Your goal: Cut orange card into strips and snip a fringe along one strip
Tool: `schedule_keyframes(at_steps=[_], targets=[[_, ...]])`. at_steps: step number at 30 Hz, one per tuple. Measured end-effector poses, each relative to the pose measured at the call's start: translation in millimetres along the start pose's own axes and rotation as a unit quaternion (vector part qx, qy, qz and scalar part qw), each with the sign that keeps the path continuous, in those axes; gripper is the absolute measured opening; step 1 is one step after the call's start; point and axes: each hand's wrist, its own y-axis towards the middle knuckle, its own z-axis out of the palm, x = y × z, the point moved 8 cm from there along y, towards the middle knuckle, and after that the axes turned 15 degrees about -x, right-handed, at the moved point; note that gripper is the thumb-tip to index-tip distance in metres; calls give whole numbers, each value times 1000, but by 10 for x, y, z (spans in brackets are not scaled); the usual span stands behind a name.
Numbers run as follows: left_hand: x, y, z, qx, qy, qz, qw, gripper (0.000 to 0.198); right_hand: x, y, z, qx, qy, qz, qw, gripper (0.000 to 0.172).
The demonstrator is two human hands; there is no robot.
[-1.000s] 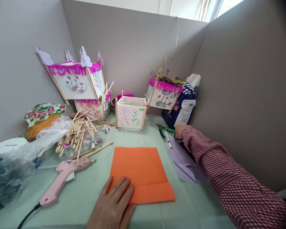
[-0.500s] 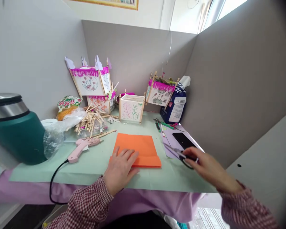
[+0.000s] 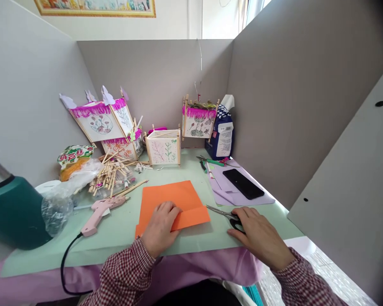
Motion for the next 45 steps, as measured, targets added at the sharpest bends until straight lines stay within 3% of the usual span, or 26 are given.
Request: schedule_keyframes(at_steps=[9, 15, 26, 31, 34, 40, 45], targets=[[-91, -109, -91, 0, 20, 69, 997, 39, -6, -62, -54, 33, -15, 25, 999, 10], [-61, -150, -79, -3, 5, 55, 998, 47, 41, -150, -12, 36, -48, 13, 998, 11], [-21, -160, -71, 4, -16, 27, 1000, 43, 44, -281, -86, 34, -99, 26, 994, 12], [-33, -156, -73, -1, -21, 26, 999, 44, 36, -340, -74, 20, -72, 14, 997, 8], [-35, -159, -69, -1, -25, 25, 999, 43, -25, -407, -109, -3, -47, 32, 998, 17], [26, -142, -44, 10, -39, 12, 999, 41, -114, -472, -69, 34, 38, 73, 996, 21], [83, -86, -26, 38, -65, 2, 997, 29, -16, -323, -108, -31, 94, 88, 991, 19]])
